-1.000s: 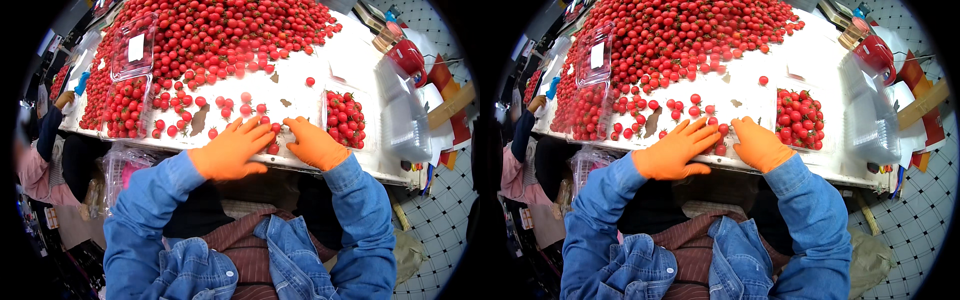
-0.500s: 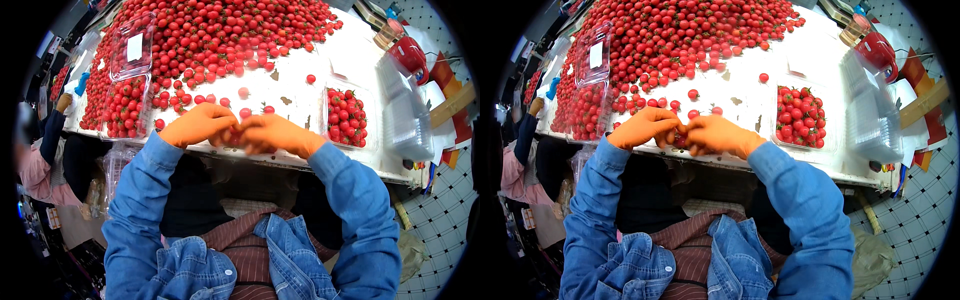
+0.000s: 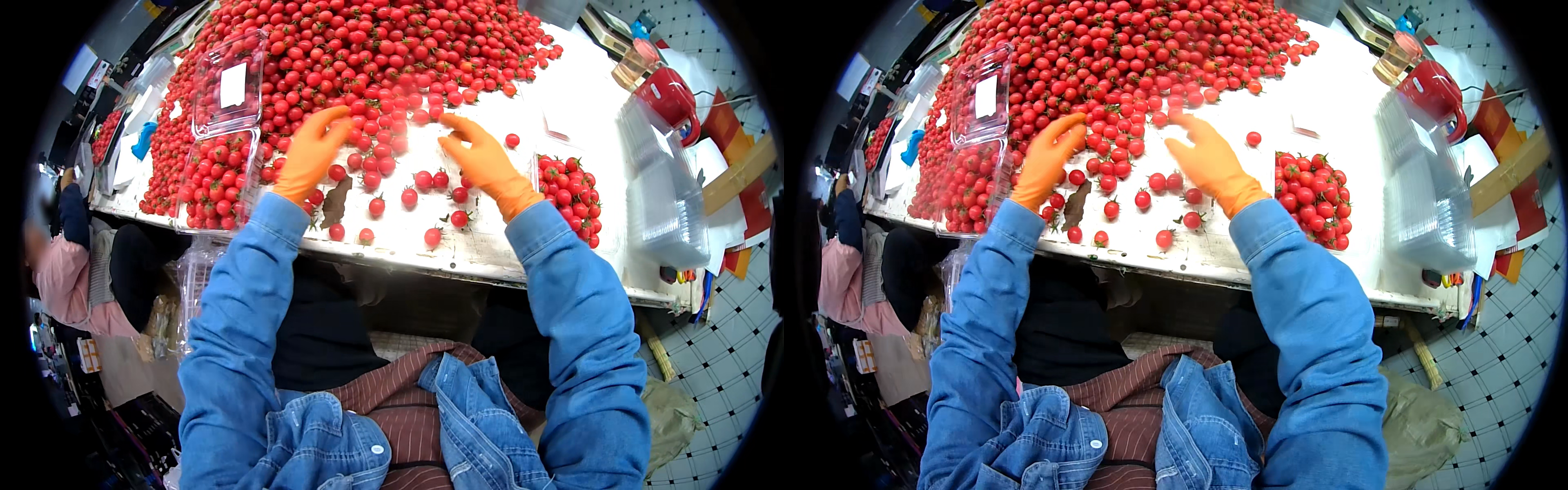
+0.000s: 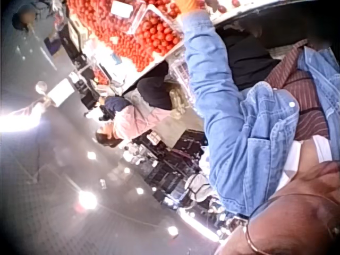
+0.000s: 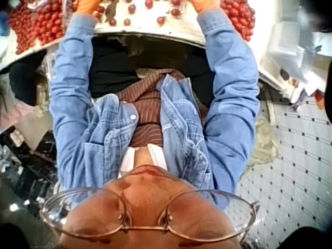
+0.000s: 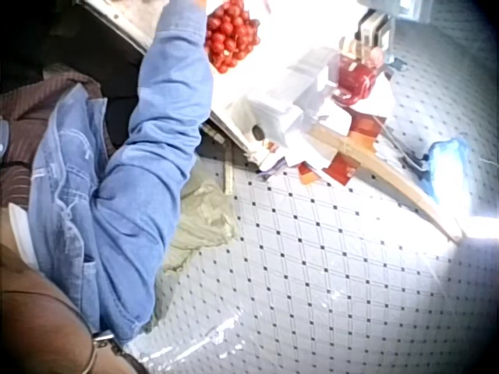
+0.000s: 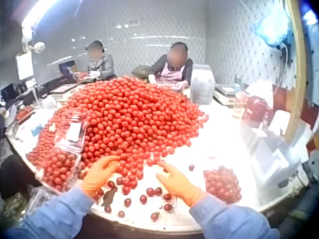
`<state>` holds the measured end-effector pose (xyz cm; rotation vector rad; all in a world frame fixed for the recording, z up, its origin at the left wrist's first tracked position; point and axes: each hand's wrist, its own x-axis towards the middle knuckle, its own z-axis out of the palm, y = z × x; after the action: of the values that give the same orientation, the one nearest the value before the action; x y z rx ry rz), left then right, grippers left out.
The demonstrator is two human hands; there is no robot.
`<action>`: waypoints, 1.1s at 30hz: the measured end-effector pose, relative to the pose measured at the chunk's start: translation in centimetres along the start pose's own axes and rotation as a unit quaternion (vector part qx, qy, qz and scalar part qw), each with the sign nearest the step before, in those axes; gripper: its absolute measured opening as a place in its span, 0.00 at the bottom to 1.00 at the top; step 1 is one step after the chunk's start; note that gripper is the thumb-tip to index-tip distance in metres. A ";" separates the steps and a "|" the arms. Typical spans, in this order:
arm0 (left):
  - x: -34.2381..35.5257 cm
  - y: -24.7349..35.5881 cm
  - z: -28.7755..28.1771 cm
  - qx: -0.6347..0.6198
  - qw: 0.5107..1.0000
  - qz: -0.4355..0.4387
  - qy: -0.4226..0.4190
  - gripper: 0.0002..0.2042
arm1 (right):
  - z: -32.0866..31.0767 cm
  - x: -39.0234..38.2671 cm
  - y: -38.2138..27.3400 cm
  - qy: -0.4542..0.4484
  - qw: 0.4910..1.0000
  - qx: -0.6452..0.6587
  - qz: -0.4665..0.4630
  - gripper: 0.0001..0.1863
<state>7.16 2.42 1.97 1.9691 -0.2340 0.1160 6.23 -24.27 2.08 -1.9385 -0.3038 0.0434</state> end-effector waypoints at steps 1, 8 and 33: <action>-0.3 -1.2 0.3 0.110 0.992 0.066 -0.008 0.25 | 1.0 0.0 1.5 0.005 0.993 -0.096 -0.067 0.26; -4.0 3.4 3.4 0.256 0.906 0.206 -0.268 0.32 | 2.4 -1.5 0.7 -0.129 0.969 -0.175 -0.115 0.27; -8.1 6.0 3.7 0.258 0.933 -0.004 -0.250 0.44 | 1.5 -9.1 -2.5 -0.158 0.955 -0.249 0.014 0.43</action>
<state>-2.10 -2.37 4.36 2.5005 -0.5732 -0.3734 -3.30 -24.18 2.77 -2.4401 -0.5409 0.3257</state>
